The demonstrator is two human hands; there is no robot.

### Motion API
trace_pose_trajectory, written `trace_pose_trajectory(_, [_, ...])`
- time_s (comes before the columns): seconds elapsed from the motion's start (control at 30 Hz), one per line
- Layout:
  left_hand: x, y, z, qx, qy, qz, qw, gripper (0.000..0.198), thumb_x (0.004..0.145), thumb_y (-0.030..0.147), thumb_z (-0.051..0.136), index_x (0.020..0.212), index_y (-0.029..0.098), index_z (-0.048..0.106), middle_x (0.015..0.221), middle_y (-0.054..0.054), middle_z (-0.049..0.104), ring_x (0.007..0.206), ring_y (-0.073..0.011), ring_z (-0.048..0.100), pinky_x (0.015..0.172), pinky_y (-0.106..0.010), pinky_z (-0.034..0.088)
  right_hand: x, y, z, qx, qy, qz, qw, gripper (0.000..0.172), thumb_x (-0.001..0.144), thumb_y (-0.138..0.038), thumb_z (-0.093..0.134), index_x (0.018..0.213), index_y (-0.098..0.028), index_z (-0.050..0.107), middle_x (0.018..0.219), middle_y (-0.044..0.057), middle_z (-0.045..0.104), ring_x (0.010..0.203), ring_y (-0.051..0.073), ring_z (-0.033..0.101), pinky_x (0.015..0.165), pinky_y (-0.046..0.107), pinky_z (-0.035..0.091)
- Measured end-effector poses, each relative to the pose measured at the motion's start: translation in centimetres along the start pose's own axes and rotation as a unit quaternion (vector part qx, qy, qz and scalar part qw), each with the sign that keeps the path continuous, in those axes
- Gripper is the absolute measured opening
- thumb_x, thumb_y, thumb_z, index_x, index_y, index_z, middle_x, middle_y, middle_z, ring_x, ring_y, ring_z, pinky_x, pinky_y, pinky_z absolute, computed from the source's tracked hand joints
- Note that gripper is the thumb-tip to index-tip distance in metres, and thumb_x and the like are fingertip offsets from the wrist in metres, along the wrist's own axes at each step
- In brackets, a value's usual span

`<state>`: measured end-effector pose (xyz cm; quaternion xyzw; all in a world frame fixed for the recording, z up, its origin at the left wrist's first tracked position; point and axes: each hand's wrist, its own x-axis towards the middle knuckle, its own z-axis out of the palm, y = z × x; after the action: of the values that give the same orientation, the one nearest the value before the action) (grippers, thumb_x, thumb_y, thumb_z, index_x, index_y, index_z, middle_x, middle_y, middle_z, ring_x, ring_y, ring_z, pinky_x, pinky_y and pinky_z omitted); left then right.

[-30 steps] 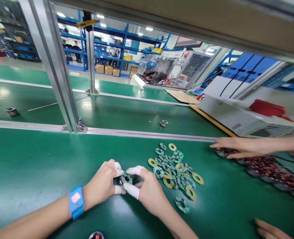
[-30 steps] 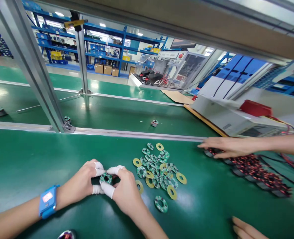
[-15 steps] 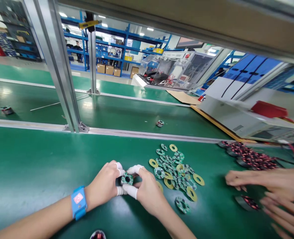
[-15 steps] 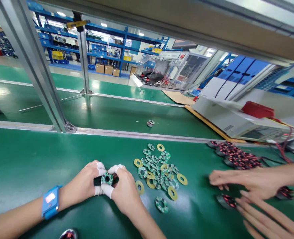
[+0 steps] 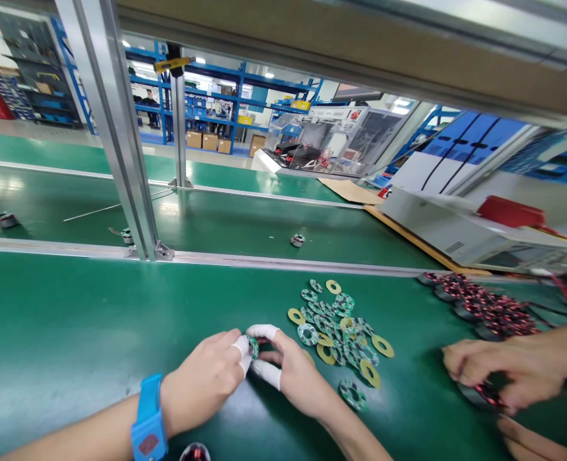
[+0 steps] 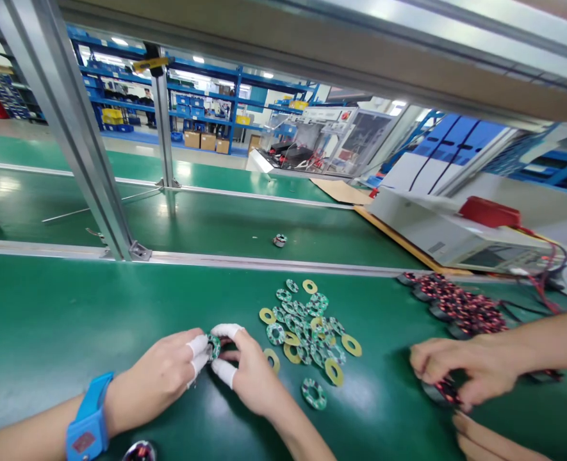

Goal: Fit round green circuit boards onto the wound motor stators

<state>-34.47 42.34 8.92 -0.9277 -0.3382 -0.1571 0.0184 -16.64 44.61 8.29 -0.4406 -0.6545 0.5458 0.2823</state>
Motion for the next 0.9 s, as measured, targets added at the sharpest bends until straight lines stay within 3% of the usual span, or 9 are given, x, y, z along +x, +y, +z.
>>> trace_pose_trajectory(0.27, [-0.1, 0.8, 0.6, 0.036, -0.001, 0.017, 0.999, 0.021, 0.084, 0.006, 0.045, 0.079, 0.011, 0.064, 0.08, -0.012, 0.062, 0.095, -0.0273, 0.054, 0.085, -0.04, 0.043, 0.2, 0.2, 0.8, -0.001, 0.055, 0.002, 0.998, 0.033, 0.063, -0.009, 0.055, 0.094, -0.019, 0.061, 0.098, 0.006, 0.061, 0.088, 0.018, 0.061, 0.08, 0.034, 0.053])
trace_pose_trajectory(0.43, [0.0, 1.4, 1.1, 0.041, -0.026, 0.016, 0.999, 0.019, 0.082, 0.005, 0.047, 0.08, 0.01, 0.065, 0.082, -0.014, 0.064, 0.103, -0.0308, 0.052, 0.088, -0.042, 0.043, 0.3, -0.2, -0.5, -0.003, 0.022, -0.005, 1.0, 0.041, 0.063, -0.013, 0.06, 0.103, -0.02, 0.061, 0.104, 0.007, 0.061, 0.092, 0.019, 0.06, 0.079, 0.034, 0.053])
trace_pose_trajectory(0.53, [0.3, 0.5, 0.1, -0.051, -0.047, -0.047, 0.997, 0.022, 0.077, 0.001, 0.046, 0.084, 0.013, 0.063, 0.087, -0.01, 0.062, 0.095, -0.0253, 0.055, 0.084, -0.036, 0.046, 0.5, -0.1, -1.2, -0.027, 0.096, 0.0, 0.995, 0.032, 0.064, -0.022, 0.063, 0.095, -0.018, 0.064, 0.093, 0.007, 0.064, 0.08, 0.018, 0.061, 0.072, 0.034, 0.054])
trace_pose_trajectory(0.6, [0.5, -0.6, -0.9, -0.159, -0.024, -0.126, 0.979, 0.03, 0.07, -0.002, 0.046, 0.09, 0.016, 0.061, 0.092, -0.006, 0.061, 0.09, -0.0199, 0.055, 0.081, -0.031, 0.047, 0.7, -0.1, -1.4, -0.023, 0.145, 0.021, 0.989, 0.027, 0.064, -0.03, 0.064, 0.086, -0.016, 0.065, 0.079, 0.006, 0.065, 0.069, 0.018, 0.06, 0.063, 0.033, 0.054])
trace_pose_trajectory(0.7, [0.6, -2.3, -2.2, -0.293, 0.015, -0.235, 0.927, 0.038, 0.063, 0.0, 0.049, 0.096, 0.016, 0.058, 0.096, -0.004, 0.058, 0.086, -0.0167, 0.054, 0.078, -0.027, 0.048, 0.9, -0.2, -1.1, 0.007, 0.165, 0.057, 0.985, 0.031, 0.061, -0.04, 0.066, 0.079, -0.015, 0.065, 0.063, 0.003, 0.062, 0.055, 0.017, 0.058, 0.049, 0.03, 0.051])
trace_pose_trajectory(0.8, [0.6, -3.0, -2.3, -0.364, -0.021, -0.265, 0.893, 0.039, 0.061, 0.008, 0.057, 0.099, 0.013, 0.056, 0.096, -0.006, 0.056, 0.079, -0.0169, 0.054, 0.073, -0.028, 0.048, 0.8, -0.6, -0.5, 0.006, 0.153, 0.073, 0.985, 0.033, 0.062, -0.044, 0.066, 0.077, -0.015, 0.064, 0.052, 0.0, 0.057, 0.045, 0.014, 0.054, 0.045, 0.028, 0.048])
trace_pose_trajectory(0.9, [0.7, -2.8, -1.6, -0.389, -0.035, -0.255, 0.885, 0.042, 0.062, 0.018, 0.064, 0.102, 0.013, 0.055, 0.095, -0.006, 0.056, 0.081, -0.0186, 0.054, 0.073, -0.029, 0.047, 0.7, -0.7, 0.3, -0.041, 0.143, 0.056, 0.987, 0.033, 0.066, -0.045, 0.063, 0.077, -0.015, 0.064, 0.053, 0.0, 0.056, 0.042, 0.013, 0.05, 0.041, 0.026, 0.045])
